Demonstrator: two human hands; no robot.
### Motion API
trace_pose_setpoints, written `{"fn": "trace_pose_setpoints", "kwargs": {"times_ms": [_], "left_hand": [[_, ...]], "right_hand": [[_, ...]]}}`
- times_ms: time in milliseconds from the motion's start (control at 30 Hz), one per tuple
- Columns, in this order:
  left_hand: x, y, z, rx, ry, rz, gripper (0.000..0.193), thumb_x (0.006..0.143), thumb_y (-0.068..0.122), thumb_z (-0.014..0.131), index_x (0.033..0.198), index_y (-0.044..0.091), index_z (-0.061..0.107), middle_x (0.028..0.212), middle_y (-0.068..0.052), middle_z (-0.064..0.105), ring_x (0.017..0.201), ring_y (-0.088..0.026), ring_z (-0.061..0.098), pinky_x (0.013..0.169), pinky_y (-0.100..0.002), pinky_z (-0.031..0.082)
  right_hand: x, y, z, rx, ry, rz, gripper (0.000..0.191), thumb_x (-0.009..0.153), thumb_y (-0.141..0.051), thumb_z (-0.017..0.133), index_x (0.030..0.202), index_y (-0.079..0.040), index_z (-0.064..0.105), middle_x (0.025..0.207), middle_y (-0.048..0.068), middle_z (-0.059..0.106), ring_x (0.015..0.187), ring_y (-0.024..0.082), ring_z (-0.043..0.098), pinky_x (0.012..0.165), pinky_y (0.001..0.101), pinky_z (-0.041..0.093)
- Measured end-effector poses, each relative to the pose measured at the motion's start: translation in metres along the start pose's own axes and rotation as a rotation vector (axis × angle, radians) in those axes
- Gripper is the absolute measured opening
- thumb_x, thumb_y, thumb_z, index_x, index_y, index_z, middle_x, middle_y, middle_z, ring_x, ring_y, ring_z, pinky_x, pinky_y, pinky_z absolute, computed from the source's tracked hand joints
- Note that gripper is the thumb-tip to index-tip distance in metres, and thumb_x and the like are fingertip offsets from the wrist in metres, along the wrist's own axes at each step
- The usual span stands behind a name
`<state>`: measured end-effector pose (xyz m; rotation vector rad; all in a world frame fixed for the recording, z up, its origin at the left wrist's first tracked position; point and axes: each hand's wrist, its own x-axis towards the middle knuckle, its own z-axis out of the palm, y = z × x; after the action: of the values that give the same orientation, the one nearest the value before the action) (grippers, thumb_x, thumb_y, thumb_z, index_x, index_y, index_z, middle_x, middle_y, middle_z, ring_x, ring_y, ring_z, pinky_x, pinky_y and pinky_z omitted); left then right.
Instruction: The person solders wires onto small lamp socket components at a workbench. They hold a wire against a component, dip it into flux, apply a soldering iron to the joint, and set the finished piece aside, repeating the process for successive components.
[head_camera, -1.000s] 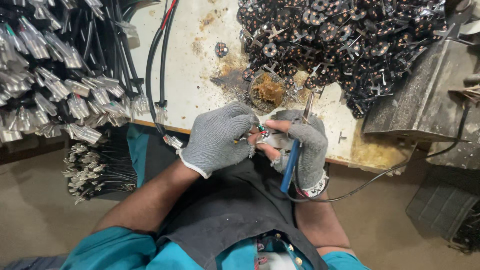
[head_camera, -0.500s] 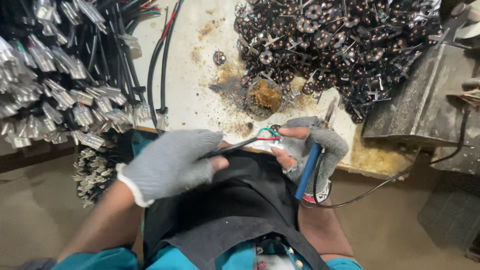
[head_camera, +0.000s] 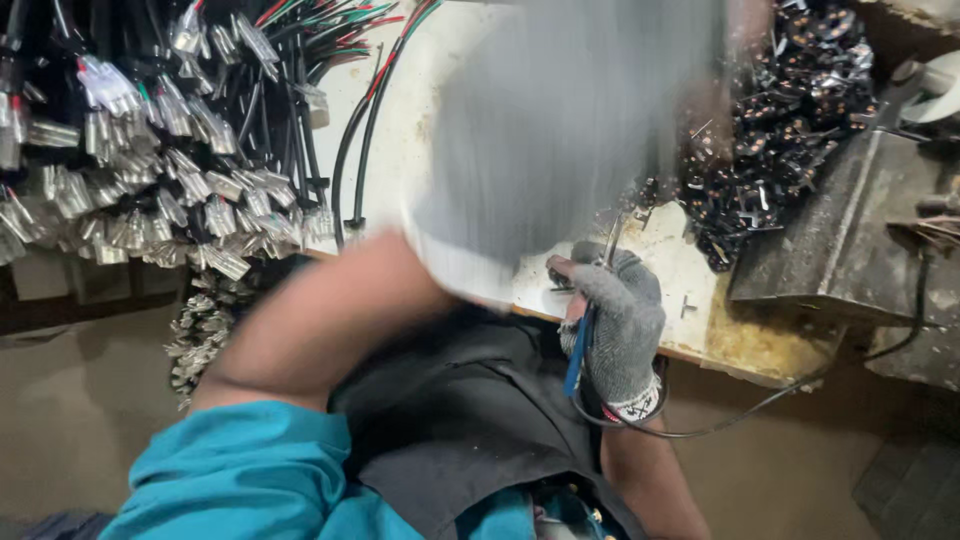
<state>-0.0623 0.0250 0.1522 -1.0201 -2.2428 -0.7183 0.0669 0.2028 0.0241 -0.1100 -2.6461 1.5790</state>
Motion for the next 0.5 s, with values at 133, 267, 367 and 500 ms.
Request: {"fn": "trace_pose_setpoints", "kwargs": {"times_ms": [133,267,367,500], "left_hand": [[-0.055,0.029,0.001,-0.352,-0.111,-0.176,0.032,0.093,0.017,0.074,0.125,0.02,0.068,0.11,-0.001,0.071,0.094,-0.024,0.072,0.077,-0.038,0.056],[-0.131,-0.019,0.001,0.19,-0.207,-0.523,0.021,0.09,0.007,0.075,0.111,0.009,0.073,0.104,-0.007,0.074,0.078,-0.023,0.071,0.06,-0.035,0.053],[-0.167,-0.056,-0.008,0.432,-0.355,-0.636,0.011,0.095,0.018,0.078,0.104,0.012,0.076,0.098,-0.01,0.07,0.081,-0.027,0.072,0.067,-0.04,0.057],[-0.166,-0.08,-0.003,0.596,-0.501,-0.664,0.012,0.087,0.023,0.079,0.093,0.013,0.076,0.091,-0.013,0.069,0.073,-0.031,0.071,0.06,-0.044,0.057]], "right_hand": [[0.008,-0.004,0.002,-0.319,0.049,-0.33,0.026,0.079,-0.006,0.074,0.105,-0.009,0.073,0.116,0.013,0.073,0.102,0.031,0.068,0.089,0.0421,0.053],[0.011,-0.007,0.002,-0.395,-0.049,-0.363,0.03,0.08,-0.005,0.076,0.109,-0.012,0.077,0.106,0.012,0.073,0.099,0.034,0.067,0.09,0.0428,0.051],[0.012,-0.009,0.004,-0.449,-0.054,-0.43,0.027,0.082,-0.008,0.076,0.109,-0.012,0.076,0.103,0.011,0.073,0.101,0.034,0.066,0.091,0.0449,0.049],[0.014,-0.01,0.006,-0.418,-0.047,-0.379,0.023,0.081,-0.01,0.079,0.104,-0.012,0.078,0.091,0.01,0.07,0.089,0.034,0.063,0.085,0.0441,0.048]]}}
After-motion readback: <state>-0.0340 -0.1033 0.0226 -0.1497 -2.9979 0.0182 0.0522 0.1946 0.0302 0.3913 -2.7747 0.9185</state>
